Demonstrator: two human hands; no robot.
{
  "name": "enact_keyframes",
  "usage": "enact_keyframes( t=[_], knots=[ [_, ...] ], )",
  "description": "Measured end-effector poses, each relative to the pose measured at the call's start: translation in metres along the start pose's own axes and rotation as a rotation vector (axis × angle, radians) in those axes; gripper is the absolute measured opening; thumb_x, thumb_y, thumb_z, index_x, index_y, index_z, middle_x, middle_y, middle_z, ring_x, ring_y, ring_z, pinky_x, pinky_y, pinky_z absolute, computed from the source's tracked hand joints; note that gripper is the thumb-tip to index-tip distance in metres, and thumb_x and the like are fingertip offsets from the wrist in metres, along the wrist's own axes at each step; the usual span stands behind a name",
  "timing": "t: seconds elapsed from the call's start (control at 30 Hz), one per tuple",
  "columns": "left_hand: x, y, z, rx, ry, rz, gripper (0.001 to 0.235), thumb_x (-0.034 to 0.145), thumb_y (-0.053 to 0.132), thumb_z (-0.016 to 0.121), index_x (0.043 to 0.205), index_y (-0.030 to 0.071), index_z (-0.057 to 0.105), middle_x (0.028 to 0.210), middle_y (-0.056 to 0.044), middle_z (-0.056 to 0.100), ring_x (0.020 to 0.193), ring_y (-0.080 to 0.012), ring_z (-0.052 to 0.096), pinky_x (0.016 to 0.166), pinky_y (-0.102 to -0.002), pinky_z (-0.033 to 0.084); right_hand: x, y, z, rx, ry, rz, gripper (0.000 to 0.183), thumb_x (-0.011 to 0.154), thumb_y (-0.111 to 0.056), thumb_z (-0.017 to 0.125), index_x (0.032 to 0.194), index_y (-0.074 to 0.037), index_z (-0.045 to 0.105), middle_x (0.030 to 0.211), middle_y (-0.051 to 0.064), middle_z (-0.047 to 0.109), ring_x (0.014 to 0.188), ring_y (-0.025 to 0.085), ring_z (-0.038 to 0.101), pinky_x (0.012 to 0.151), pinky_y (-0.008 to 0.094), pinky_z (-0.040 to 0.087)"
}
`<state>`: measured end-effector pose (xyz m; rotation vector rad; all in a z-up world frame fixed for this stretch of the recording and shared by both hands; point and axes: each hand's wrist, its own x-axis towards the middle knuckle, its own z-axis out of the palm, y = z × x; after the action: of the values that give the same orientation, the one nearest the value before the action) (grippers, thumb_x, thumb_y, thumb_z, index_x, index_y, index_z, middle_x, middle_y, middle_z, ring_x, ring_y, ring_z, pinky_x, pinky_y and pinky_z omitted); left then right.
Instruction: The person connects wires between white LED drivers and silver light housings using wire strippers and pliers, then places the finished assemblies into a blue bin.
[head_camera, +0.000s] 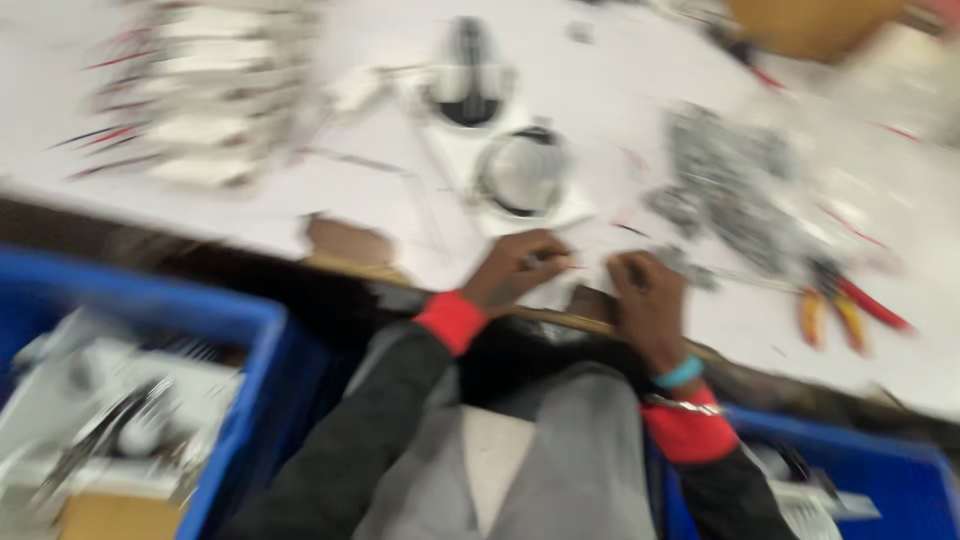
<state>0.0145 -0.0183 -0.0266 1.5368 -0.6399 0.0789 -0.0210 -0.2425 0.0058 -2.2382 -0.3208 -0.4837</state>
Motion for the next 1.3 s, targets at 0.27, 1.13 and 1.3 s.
enact_keyframes(
  t=[0.27,1.13,1.3],
  knots=[
    [-0.007,-0.005,0.004,0.043,0.065,-0.073,0.028,0.095,0.033,0.074,0.107,0.008,0.074,0.092,-0.006,0.077,0.084,-0.015,0.069,0.08,-0.032,0.057,-0.008,0.011,0.018,-0.038,0.076,0.021,0.02,0.106,-0.019,0.071,0.109,0.0,0.075,0.087,0.01,0.072,0.077,0.018,0.068,0.073,0.031,0.052],
    [-0.01,-0.008,0.019,0.233,0.022,0.029,0.024,0.099,0.031,0.069,0.108,0.011,0.077,0.102,-0.006,0.074,0.089,-0.0179,0.073,0.076,-0.03,0.059,0.152,-0.178,0.271,-0.5,-0.041,-0.349,0.029,0.089,-0.02,0.064,0.117,-0.016,0.07,0.126,0.009,0.064,0.123,0.033,0.055,0.104,0.058,0.041],
    [0.0,-0.009,0.011,0.114,0.01,0.043,0.028,0.097,0.032,0.071,0.107,0.007,0.076,0.101,-0.01,0.076,0.092,-0.02,0.075,0.084,-0.032,0.06,0.167,-0.234,0.3,-0.198,-0.019,-0.61,0.058,0.085,-0.028,0.069,0.139,-0.009,0.055,0.148,0.024,0.046,0.131,0.043,0.046,0.096,0.056,0.042]
  ],
)
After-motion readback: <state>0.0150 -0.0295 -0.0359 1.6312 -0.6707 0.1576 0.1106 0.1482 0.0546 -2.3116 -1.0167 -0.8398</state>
